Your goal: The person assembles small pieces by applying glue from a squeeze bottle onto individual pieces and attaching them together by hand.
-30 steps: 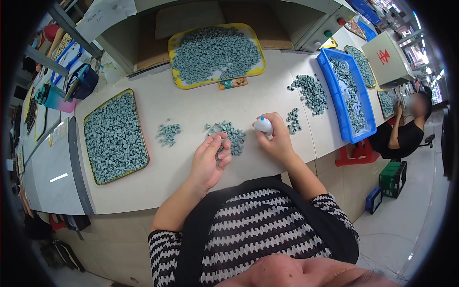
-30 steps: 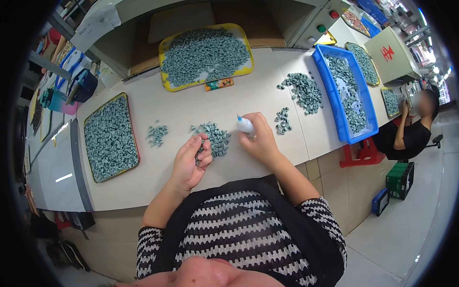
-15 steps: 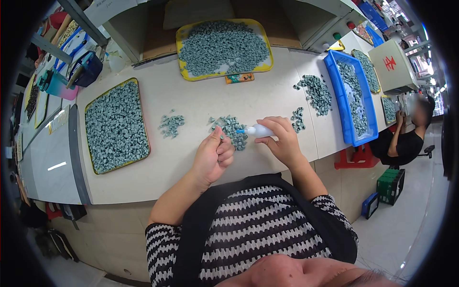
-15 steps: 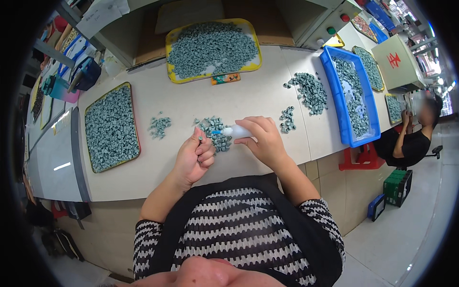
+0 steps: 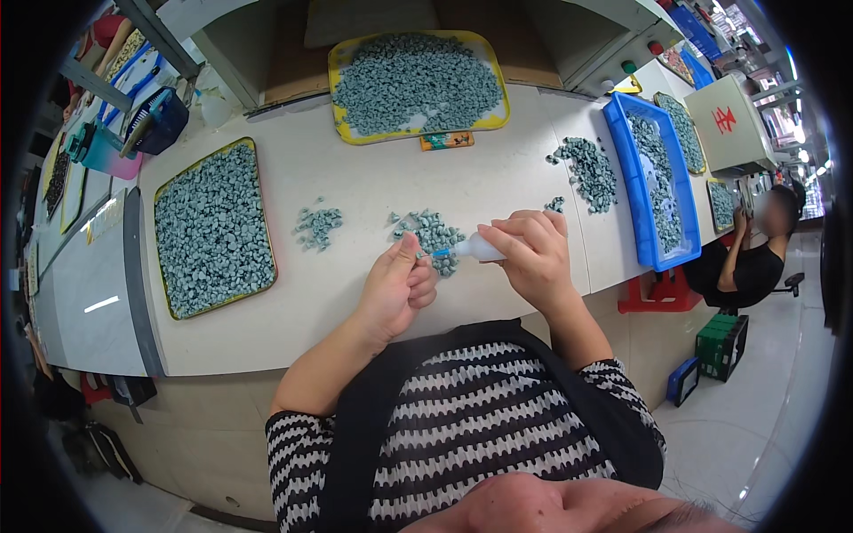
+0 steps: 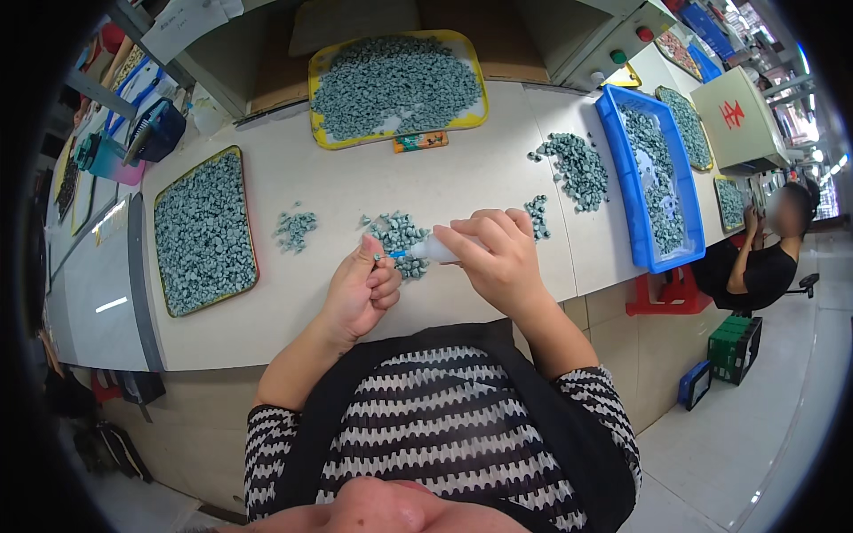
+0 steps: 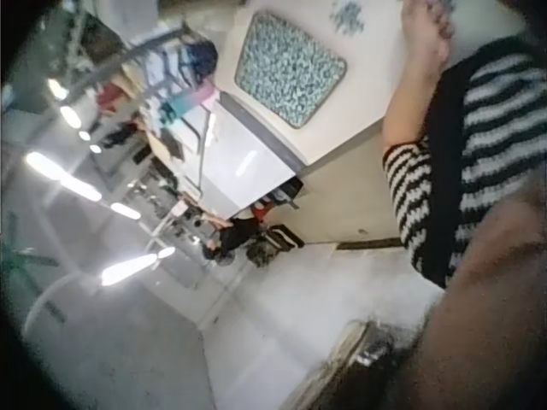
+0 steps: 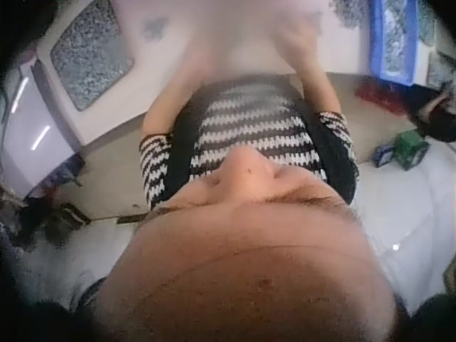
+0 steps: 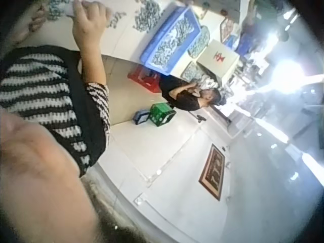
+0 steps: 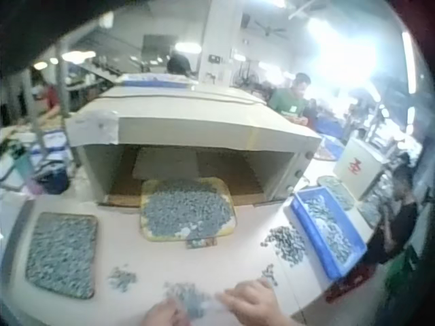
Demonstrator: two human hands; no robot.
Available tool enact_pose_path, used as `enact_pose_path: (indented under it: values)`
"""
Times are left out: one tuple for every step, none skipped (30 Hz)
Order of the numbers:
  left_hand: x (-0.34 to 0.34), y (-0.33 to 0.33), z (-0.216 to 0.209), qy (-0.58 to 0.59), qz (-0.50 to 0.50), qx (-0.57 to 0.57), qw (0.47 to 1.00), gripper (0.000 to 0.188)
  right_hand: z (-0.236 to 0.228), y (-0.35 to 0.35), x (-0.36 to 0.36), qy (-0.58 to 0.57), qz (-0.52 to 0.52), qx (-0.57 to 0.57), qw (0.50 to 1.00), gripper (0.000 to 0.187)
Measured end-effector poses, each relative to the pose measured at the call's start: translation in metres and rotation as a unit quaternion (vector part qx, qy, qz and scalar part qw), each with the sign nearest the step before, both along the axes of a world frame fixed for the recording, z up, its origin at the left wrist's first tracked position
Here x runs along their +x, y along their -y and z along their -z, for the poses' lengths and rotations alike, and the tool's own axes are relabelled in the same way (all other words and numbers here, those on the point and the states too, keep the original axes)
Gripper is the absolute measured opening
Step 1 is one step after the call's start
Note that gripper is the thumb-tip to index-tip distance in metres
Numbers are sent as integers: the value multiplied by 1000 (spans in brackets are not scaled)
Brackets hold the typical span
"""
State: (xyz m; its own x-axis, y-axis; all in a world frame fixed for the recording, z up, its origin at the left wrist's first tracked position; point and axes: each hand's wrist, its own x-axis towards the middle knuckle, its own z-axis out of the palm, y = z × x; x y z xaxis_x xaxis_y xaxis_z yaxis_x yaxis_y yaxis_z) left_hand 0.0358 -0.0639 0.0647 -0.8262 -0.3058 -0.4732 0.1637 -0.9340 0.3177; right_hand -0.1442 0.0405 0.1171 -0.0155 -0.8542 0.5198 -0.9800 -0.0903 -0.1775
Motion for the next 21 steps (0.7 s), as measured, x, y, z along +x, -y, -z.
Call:
enact_pose_path:
  values:
    - [0, 0, 0, 1, 0, -6, 1000, 36, -1, 0, 0, 0, 0, 0, 1000, 37]
    - [1, 0, 0, 0, -1, -5, 1000, 36, -1, 0, 0, -11, -1, -1, 1000, 37]
    - [1, 0, -1, -1, -1, -9, 1000, 36, -2, 1, 1, -22, -2, -2, 1000, 37]
    - [1, 0, -2, -3, -2, -12, 1000, 37, -2, 1, 1, -22, -3, -2, 1000, 37]
    - [2, 0, -3, -3, -3, -12, 1000, 37, -3, 2, 2, -23, -3, -3, 1000, 37]
    - [2, 1, -3, -2, -4, -24, 1000, 37, -3, 2, 3, -25, -3, -4, 1000, 37]
    - [2, 1, -3, -2, -6, -35, 999, 37, -3, 3, 4, -25, -3, -3, 1000, 37]
    - [3, 1, -3, -1, -6, -35, 999, 37, -5, 3, 4, -34, -2, -4, 999, 36]
    - [3, 1, -3, -1, -7, -37, 999, 37, -6, 3, 5, -44, 0, -4, 999, 35]
    - [3, 2, -2, -2, -7, -40, 999, 37, -7, 3, 5, -44, 0, -4, 999, 35]
    - [3, 2, -2, -2, -7, -40, 999, 37, -8, 4, 5, -55, -1, -3, 998, 34]
    - [3, 1, -1, -3, -8, -42, 999, 37, -9, 3, 5, -65, -2, -3, 998, 33]
    - [3, 1, 0, -3, -8, -45, 999, 37, -10, 4, 5, -64, -2, -3, 998, 33]
    - [3, 2, 0, -3, -9, -45, 999, 37, -11, 4, 5, -66, -2, -1, 998, 33]
    - [3, 2, 0, -5, -8, -45, 999, 37, -11, 4, 5, -68, -1, 1, 998, 32]
    - [3, 2, -1, -6, -8, -46, 999, 37, -12, 4, 5, -68, -1, 1, 998, 32]
    - [3, 2, -1, -6, -8, -46, 999, 37, -12, 4, 5, -69, 3, -4, 998, 33]
    - [3, 1, -1, -6, -1, -56, 998, 35, -12, 4, 5, -70, 7, -9, 997, 34]
    - [3, 1, -1, -5, 5, -66, 998, 32, -12, 4, 5, -70, 7, -9, 998, 34]
    - [3, 1, -1, -5, 4, -66, 998, 32, -11, 4, 4, -38, 7, -7, 999, 34]
    - [3, 1, 0, -2, -5, -62, 998, 35, -11, 3, 2, -7, 8, -5, 1000, 35]
